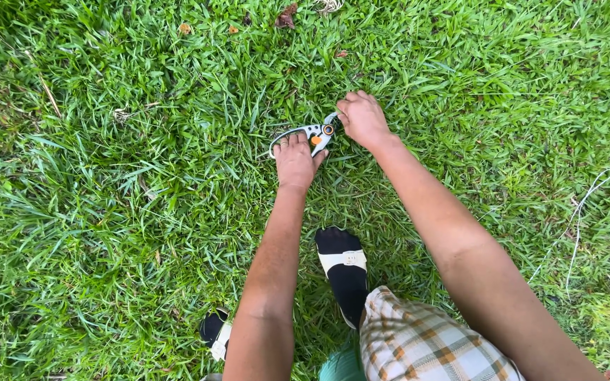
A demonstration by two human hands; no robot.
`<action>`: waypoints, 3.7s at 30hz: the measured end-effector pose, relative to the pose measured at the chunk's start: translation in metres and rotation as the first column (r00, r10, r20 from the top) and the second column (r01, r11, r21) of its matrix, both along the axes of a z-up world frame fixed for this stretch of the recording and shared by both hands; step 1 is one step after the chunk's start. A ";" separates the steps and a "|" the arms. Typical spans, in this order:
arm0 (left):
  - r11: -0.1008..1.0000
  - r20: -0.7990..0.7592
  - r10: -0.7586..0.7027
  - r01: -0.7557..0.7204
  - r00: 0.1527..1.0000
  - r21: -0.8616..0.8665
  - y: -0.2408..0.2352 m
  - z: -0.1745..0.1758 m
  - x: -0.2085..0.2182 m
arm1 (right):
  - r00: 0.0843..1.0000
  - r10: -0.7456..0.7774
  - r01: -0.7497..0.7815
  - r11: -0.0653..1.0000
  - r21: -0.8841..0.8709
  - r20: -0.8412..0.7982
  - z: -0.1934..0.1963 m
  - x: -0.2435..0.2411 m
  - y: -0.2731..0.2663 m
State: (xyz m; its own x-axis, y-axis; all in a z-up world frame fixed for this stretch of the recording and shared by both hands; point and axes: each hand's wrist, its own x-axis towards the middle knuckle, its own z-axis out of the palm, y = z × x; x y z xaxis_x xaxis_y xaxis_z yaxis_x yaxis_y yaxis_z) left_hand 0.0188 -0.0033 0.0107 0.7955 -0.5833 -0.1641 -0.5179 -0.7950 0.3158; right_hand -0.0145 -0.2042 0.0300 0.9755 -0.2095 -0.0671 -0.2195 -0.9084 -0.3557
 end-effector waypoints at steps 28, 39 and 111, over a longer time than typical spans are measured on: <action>0.994 -0.064 -0.092 0.095 0.994 0.048 0.029 0.033 -0.003 | 0.964 -0.114 0.128 0.991 0.043 -0.242 -0.002 -0.018 -0.008; 0.993 0.012 -0.099 0.100 0.995 -0.066 0.013 -0.020 -0.015 | 0.984 -0.065 0.088 0.987 0.132 -0.167 0.006 -0.017 -0.005; 0.904 -0.122 -0.298 0.321 0.947 0.283 -0.024 0.058 -0.031 | 0.947 -0.125 0.174 0.974 0.144 -0.296 0.016 -0.087 -0.051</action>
State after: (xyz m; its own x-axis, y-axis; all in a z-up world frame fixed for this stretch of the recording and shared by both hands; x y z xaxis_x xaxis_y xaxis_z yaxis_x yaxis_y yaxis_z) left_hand -0.0122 -0.0274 0.0687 0.5615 -0.7142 -0.4179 -0.7375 -0.6610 0.1386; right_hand -0.1016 -0.2552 0.0465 0.8690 -0.3135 -0.3827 -0.4622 -0.7905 -0.4019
